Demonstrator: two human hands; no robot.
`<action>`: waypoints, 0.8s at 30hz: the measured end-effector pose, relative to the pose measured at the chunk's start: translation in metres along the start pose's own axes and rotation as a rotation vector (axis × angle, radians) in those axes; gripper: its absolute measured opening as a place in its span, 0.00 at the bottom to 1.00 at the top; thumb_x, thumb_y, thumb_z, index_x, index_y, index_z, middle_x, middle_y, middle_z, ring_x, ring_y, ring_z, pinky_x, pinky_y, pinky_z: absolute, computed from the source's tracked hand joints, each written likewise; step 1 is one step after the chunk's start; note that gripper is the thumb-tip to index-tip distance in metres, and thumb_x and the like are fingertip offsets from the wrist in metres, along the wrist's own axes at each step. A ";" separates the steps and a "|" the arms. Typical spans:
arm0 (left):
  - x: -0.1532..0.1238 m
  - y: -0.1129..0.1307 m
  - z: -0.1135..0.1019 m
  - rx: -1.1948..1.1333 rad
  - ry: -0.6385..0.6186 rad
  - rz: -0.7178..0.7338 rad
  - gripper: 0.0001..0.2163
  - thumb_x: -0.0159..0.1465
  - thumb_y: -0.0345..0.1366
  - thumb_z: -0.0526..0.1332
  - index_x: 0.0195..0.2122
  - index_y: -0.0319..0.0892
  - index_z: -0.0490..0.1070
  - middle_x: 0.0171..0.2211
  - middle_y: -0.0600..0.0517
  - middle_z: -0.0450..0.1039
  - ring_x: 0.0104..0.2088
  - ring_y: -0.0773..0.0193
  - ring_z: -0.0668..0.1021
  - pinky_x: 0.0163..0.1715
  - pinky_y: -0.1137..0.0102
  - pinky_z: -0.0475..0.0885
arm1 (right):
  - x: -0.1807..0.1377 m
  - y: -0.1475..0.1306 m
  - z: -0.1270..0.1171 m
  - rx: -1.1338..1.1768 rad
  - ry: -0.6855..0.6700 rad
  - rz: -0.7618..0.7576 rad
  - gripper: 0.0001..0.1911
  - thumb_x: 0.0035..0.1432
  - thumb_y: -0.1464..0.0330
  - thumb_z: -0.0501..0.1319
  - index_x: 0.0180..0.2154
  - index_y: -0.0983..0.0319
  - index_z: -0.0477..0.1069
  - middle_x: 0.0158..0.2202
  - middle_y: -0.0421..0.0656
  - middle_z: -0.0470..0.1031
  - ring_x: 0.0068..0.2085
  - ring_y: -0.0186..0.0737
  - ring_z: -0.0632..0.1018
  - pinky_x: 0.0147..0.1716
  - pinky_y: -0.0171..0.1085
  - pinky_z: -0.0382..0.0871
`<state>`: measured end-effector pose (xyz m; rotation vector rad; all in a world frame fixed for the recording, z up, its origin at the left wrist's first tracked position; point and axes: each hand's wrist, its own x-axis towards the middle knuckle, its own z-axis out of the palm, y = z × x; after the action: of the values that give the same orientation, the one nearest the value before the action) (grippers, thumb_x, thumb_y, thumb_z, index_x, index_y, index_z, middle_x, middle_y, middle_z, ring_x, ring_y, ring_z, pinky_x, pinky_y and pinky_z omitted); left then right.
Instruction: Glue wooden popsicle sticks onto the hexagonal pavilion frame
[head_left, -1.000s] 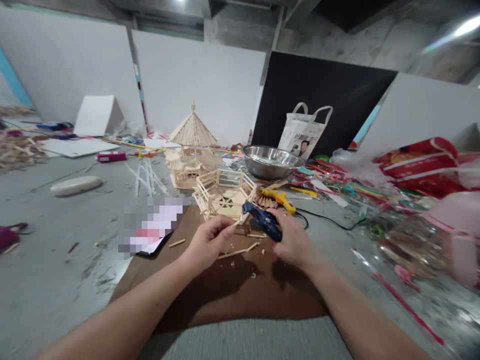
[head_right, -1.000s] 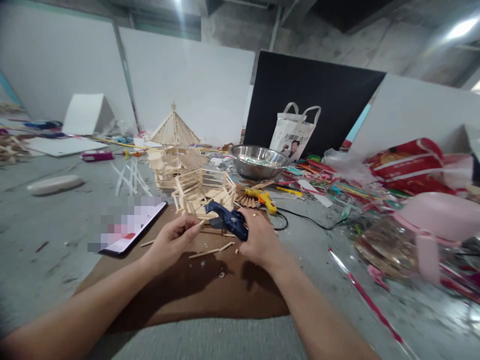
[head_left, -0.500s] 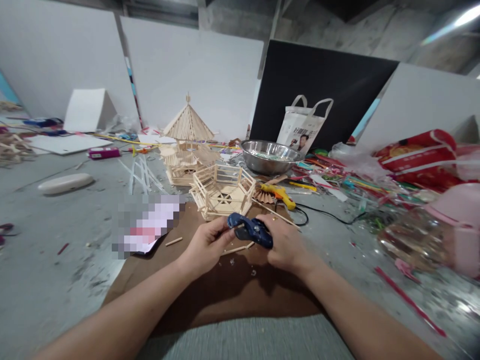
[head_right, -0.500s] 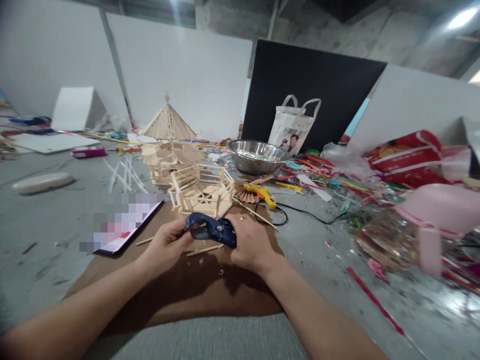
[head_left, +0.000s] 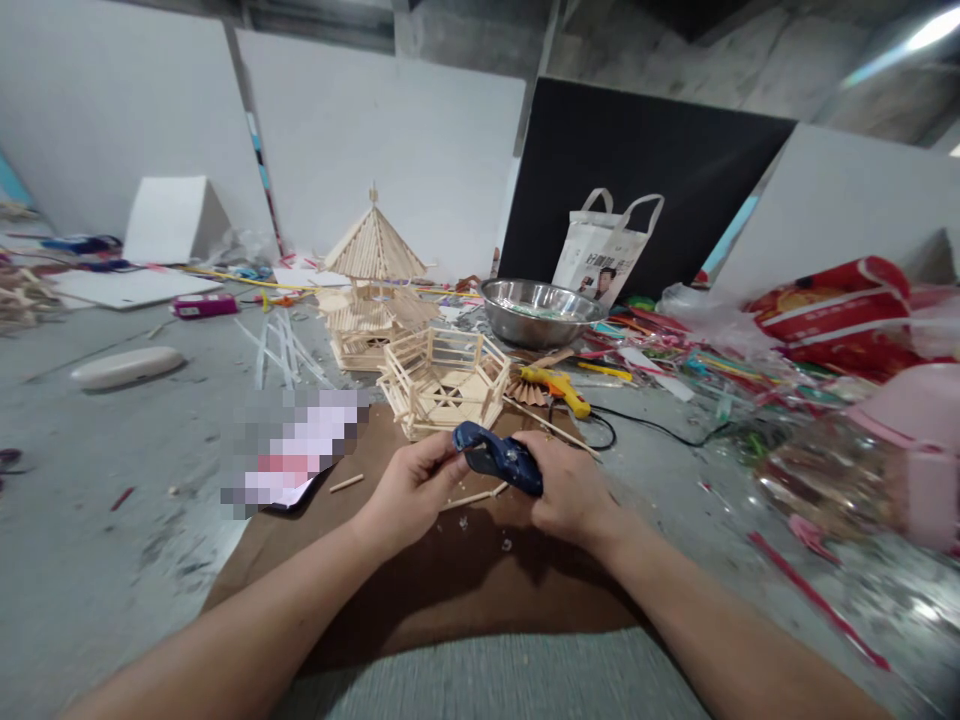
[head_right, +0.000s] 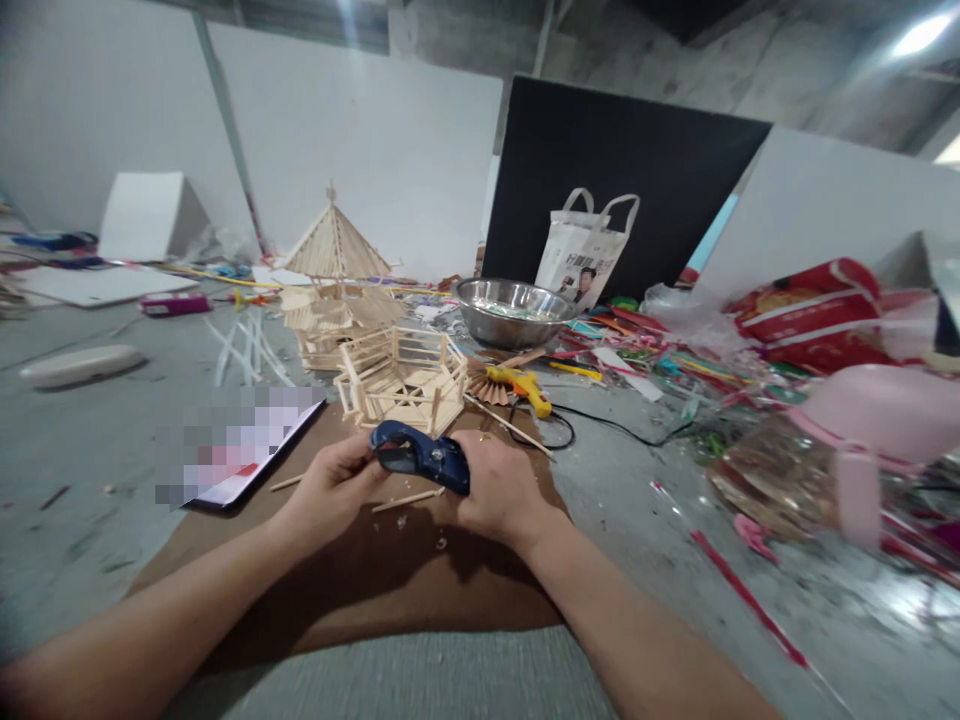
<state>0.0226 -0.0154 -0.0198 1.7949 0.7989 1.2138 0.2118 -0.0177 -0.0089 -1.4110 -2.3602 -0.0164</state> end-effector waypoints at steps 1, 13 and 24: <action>0.000 0.000 0.000 0.003 0.002 -0.001 0.09 0.59 0.35 0.53 0.35 0.38 0.70 0.31 0.51 0.72 0.34 0.66 0.71 0.36 0.74 0.65 | 0.000 0.000 0.000 -0.002 -0.004 0.005 0.22 0.41 0.68 0.56 0.42 0.64 0.63 0.38 0.49 0.71 0.37 0.46 0.72 0.36 0.40 0.64; 0.002 0.003 0.000 0.088 0.012 -0.024 0.08 0.58 0.35 0.53 0.31 0.38 0.70 0.25 0.52 0.69 0.30 0.66 0.69 0.32 0.74 0.64 | 0.000 0.000 0.003 0.024 -0.028 0.034 0.22 0.38 0.73 0.54 0.41 0.63 0.62 0.37 0.47 0.71 0.37 0.44 0.73 0.37 0.39 0.64; -0.001 -0.004 0.002 0.102 0.035 -0.057 0.08 0.58 0.37 0.53 0.29 0.38 0.68 0.28 0.52 0.69 0.31 0.66 0.69 0.32 0.75 0.63 | 0.000 -0.001 0.002 0.008 -0.086 0.073 0.19 0.38 0.74 0.54 0.38 0.63 0.62 0.34 0.46 0.72 0.34 0.43 0.73 0.34 0.37 0.63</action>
<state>0.0238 -0.0145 -0.0246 1.8244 0.9410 1.1889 0.2102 -0.0178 -0.0102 -1.5220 -2.3719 0.0743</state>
